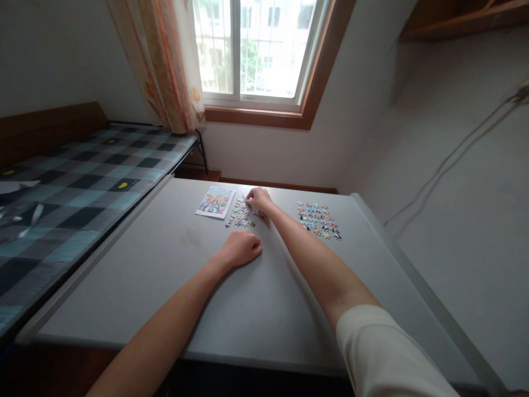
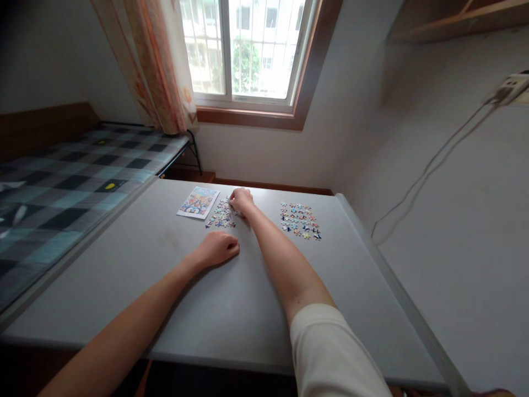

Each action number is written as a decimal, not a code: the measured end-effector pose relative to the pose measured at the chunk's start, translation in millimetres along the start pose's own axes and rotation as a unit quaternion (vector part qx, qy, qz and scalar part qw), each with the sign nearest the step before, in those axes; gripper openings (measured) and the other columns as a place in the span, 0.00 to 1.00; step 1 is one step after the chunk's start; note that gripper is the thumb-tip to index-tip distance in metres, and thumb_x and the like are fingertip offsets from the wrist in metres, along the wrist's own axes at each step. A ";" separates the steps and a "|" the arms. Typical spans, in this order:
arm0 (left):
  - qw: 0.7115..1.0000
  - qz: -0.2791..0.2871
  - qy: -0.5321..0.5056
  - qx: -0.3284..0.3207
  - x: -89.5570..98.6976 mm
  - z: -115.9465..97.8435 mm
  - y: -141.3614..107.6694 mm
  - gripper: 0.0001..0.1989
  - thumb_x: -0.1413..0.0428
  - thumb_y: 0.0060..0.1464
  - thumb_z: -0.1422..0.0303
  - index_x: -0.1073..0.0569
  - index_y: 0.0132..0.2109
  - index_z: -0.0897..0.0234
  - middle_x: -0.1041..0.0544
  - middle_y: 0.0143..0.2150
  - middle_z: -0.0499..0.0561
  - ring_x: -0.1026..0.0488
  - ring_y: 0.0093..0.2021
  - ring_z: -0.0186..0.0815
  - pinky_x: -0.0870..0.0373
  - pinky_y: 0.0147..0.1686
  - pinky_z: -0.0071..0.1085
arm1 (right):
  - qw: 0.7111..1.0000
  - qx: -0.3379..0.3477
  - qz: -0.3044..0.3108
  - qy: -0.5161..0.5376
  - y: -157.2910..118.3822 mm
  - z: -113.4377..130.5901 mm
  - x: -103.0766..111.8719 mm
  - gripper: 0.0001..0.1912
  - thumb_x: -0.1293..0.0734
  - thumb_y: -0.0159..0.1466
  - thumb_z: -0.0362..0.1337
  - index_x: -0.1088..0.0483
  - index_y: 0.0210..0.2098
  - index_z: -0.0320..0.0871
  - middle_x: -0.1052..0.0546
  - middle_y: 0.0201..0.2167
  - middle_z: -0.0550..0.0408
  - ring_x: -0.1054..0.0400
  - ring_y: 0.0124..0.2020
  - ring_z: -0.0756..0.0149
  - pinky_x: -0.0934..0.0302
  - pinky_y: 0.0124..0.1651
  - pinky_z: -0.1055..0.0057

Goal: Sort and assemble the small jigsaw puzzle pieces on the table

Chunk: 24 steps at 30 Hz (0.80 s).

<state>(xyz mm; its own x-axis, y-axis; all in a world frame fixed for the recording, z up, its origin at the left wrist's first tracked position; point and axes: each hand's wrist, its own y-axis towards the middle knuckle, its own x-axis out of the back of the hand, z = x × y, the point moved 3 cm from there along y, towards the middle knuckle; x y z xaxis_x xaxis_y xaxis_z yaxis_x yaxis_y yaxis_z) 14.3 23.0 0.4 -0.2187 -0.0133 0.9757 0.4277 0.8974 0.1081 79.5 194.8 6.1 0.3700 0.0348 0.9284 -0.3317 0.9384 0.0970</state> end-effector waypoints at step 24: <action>0.982 -0.106 -0.122 0.098 2.4 1.6 -0.1 0.14 0.50 0.56 0.60 0.28 0.45 0.59 0.26 0.25 0.45 0.31 0.26 0.32 0.45 0.26 0.26 | 0.879 0.007 -0.081 0.470 -136.7 -49.9 16.1 0.12 0.34 0.55 0.41 0.29 0.34 0.39 0.25 0.23 0.53 0.30 0.26 0.67 0.37 0.31 0.71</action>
<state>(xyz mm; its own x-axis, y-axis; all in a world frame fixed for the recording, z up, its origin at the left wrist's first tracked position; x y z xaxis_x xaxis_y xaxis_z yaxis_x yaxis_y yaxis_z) 12.3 23.6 2.4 -0.4993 -0.1243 0.8575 0.1786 0.9536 0.2423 174.1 84.3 -10.1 0.9647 0.1764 0.1957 -0.2171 0.9530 0.2112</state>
